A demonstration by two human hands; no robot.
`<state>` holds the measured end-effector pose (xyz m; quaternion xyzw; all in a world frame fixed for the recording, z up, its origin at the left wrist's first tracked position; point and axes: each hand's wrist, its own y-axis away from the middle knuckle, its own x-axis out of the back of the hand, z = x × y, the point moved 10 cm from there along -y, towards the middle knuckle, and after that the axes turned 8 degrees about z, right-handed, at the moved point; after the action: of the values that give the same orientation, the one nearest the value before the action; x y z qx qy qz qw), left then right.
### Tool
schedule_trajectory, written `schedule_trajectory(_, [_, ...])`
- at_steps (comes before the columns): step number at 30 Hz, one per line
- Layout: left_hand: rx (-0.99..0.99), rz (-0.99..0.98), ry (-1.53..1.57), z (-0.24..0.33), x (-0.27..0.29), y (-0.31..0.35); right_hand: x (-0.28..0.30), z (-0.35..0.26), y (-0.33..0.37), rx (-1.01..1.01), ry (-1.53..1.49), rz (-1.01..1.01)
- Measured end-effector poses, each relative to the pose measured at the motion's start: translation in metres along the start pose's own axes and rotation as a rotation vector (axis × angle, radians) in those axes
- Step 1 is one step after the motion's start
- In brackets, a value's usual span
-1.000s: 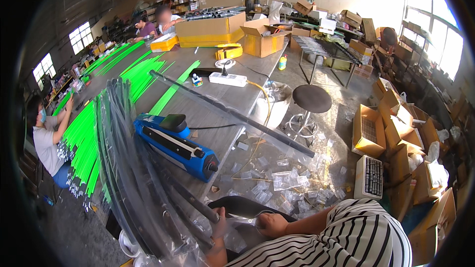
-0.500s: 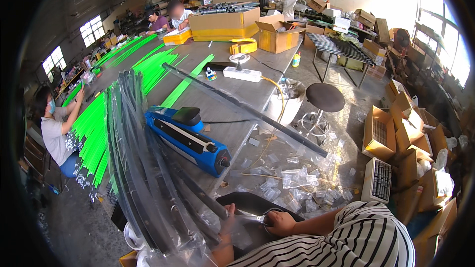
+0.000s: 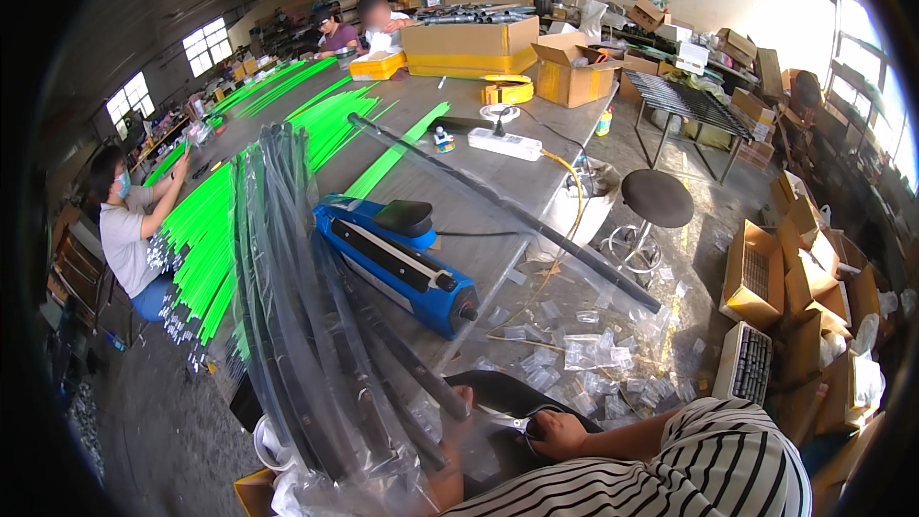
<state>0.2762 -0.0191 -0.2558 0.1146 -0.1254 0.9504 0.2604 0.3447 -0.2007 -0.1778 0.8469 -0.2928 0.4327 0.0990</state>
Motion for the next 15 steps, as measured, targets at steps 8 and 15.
schedule_trajectory(8, [0.096,-0.163,-0.294,-0.08,-0.02,-0.002,-0.003,-0.004,-0.003,-0.064,0.046,-0.088])
schedule_trajectory(15, [0.047,-0.056,-0.022,0.004,-0.009,-0.002,0.004,0.003,0.005,-0.069,0.009,0.032])
